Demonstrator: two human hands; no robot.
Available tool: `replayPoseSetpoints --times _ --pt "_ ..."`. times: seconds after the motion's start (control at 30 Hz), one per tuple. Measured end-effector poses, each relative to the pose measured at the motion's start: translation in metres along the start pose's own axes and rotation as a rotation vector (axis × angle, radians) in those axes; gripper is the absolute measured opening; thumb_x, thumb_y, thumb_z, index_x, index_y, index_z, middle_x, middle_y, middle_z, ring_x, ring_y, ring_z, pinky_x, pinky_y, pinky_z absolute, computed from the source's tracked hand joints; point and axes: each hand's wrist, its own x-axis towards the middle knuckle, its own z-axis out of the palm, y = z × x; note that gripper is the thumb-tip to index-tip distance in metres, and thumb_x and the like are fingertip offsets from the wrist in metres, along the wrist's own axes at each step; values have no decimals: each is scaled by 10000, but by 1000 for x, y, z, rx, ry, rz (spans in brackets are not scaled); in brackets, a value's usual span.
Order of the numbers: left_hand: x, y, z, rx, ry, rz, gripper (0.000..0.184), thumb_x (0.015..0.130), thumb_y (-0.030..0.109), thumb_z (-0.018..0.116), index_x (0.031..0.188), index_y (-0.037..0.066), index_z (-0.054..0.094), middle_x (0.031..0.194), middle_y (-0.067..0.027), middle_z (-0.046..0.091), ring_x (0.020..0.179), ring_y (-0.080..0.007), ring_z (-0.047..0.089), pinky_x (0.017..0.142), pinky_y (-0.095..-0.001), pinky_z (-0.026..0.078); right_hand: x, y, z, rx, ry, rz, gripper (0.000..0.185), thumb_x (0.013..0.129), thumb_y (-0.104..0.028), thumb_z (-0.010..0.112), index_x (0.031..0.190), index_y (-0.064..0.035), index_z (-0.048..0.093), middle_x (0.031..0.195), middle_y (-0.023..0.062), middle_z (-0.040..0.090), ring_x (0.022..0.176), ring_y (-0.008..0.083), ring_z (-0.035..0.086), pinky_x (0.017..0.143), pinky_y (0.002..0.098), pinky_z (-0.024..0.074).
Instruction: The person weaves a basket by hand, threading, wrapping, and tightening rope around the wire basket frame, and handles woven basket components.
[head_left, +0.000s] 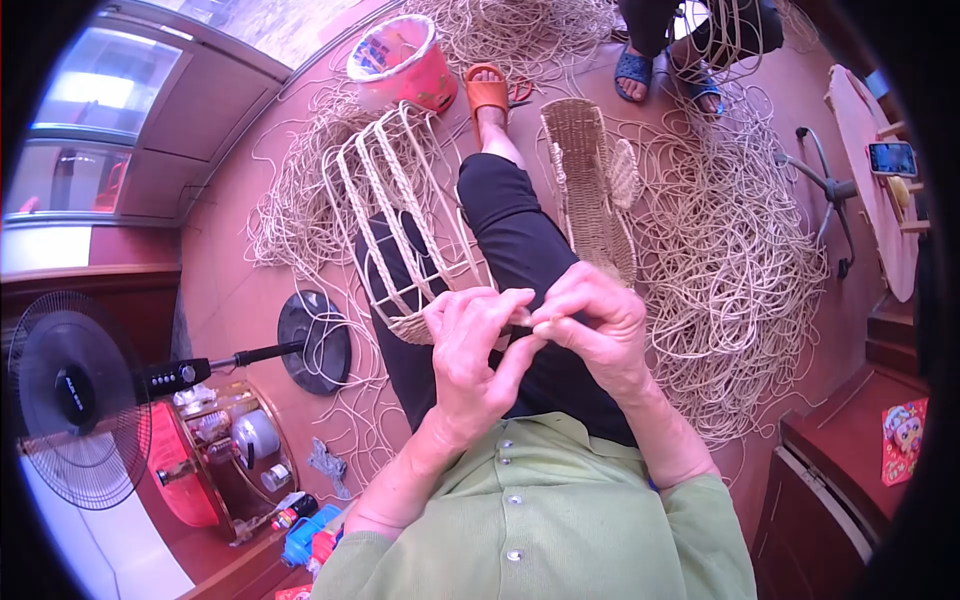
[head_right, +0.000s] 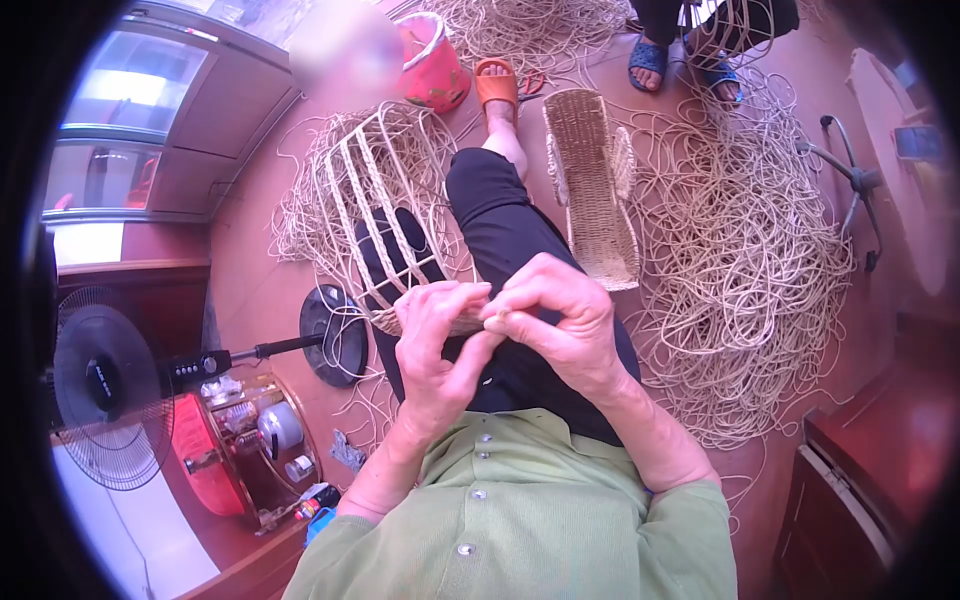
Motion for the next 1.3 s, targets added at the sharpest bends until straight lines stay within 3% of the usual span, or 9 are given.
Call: replayPoseSetpoints --times 0.17,0.43,0.63,0.77,0.83,0.9,1.03,1.17,1.3 --pt "-12 -14 7 3 76 1 193 817 51 774 1002 69 724 864 -37 683 831 -220 654 857 -370 407 6 -2 7 -35 -31 34 128 836 19 776 952 -33 761 874 19 604 776 95 607 690 224 496" --pt "-22 -18 3 200 237 -60 282 793 39 807 1059 67 719 1086 -66 690 1116 -291 582 987 -405 455 7 -3 7 -160 45 -16 69 865 27 732 884 -25 692 861 27 589 754 90 626 658 226 498" --pt "-23 -34 3 260 321 -106 162 804 22 808 947 61 742 931 -46 697 972 -254 593 915 -377 460 35 -7 15 251 194 48 68 934 3 666 914 -16 604 884 9 582 782 69 608 710 220 494" --pt "-21 -34 2 234 409 -206 135 803 -1 808 914 43 743 850 -52 702 889 -239 617 831 -354 492 49 14 6 -6 33 256 128 1019 -103 570 987 4 633 888 48 661 791 96 652 737 258 533" --pt "-20 -37 -3 280 352 -207 127 821 -17 785 932 25 739 900 -64 665 908 -223 610 829 -340 486 48 35 9 -41 -162 354 223 1052 -115 500 1149 -8 670 969 11 661 830 71 634 727 223 511" --pt "-18 -37 -6 355 280 -195 116 833 -19 767 941 15 739 926 -73 641 920 -219 598 827 -335 479 49 51 18 4 -255 366 266 1025 -144 523 1188 13 664 1000 104 642 771 132 677 710 281 545" --pt "-9 -28 -10 496 118 -174 115 851 3 726 963 22 747 946 -83 615 940 -246 554 841 -355 449 67 63 20 41 -502 297 306 1048 -127 503 1280 13 646 1066 62 581 792 64 608 671 222 515" --pt "-10 -21 -12 527 71 -150 148 850 -10 716 988 31 752 958 -79 614 958 -254 548 862 -364 444 73 62 10 145 -545 534 262 1016 -130 576 1203 22 676 893 12 602 773 50 583 666 231 495" --pt "-13 -28 -4 492 153 -150 186 845 -24 712 1016 40 753 969 -77 623 970 -253 546 870 -362 444 62 59 1 154 -538 395 220 999 -144 622 1129 17 697 903 -1 642 714 39 581 656 215 498"
